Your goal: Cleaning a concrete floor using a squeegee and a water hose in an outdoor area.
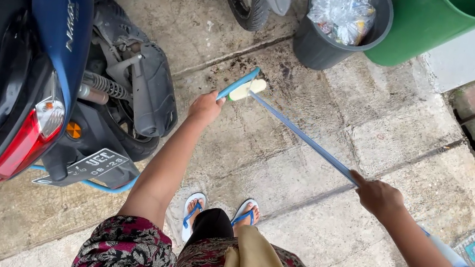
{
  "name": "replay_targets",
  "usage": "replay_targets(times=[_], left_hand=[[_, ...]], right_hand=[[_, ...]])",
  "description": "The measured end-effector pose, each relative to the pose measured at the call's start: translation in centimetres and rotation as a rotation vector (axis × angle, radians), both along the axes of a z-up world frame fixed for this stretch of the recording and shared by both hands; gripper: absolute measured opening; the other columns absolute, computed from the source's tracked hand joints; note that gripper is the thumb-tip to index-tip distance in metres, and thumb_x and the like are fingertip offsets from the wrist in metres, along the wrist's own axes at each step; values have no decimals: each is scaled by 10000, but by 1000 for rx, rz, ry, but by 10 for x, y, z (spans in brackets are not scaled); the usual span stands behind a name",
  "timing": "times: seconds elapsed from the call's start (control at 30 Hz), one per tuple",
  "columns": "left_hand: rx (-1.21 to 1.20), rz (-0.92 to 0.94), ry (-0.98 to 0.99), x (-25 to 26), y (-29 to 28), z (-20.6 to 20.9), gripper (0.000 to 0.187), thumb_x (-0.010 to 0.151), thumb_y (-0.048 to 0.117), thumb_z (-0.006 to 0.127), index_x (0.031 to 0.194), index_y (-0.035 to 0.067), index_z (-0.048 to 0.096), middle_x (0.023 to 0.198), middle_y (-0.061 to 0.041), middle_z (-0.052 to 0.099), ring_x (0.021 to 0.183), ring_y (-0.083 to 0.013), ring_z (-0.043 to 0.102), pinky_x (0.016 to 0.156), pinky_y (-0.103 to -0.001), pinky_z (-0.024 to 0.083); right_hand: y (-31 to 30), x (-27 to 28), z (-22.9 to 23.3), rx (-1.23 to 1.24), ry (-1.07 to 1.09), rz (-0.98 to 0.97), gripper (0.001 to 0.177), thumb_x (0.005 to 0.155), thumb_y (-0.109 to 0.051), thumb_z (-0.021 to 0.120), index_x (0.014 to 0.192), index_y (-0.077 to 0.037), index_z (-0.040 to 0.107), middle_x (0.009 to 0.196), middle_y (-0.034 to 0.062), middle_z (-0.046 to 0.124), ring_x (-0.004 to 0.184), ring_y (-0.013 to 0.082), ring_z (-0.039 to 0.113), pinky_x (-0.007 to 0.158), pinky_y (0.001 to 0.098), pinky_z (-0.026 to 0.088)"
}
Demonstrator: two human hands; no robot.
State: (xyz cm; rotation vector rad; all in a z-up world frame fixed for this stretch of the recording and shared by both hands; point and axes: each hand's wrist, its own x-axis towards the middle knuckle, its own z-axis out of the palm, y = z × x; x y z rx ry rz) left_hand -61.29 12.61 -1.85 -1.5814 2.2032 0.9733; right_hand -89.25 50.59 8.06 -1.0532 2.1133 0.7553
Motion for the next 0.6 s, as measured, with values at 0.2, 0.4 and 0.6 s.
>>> replay_targets(times=[0.2,0.4,0.6], left_hand=[[-1,-59,48,-15,-1,-12,509,1070,458,394,1481,173,486,1325,-219,652,1245,-424,634,1016,-577,530],[6,-132,30,-20,-2,-23,467,1077,449,386,1404,144,521,1271,-219,677,1210,-413,660,984,-560,553],[8,-185,81,-23,-13,-52,499,1067,428,379,1474,154,473,1345,-201,646,1246,-396,641,997,-563,545]], right_hand=[[-16,4,-42,-50,110,-28,531,1088,-355,377,1595,-460,262,1210,129,757,1196,328,719,970,507,594],[-91,26,-139,-122,67,-185,559,1079,-356,404,1618,-409,265,1242,132,730,1186,331,702,905,589,583],[11,54,-93,-119,-2,-232,585,1070,-335,431,1602,-449,215,1174,171,757,1139,364,733,942,536,601]])
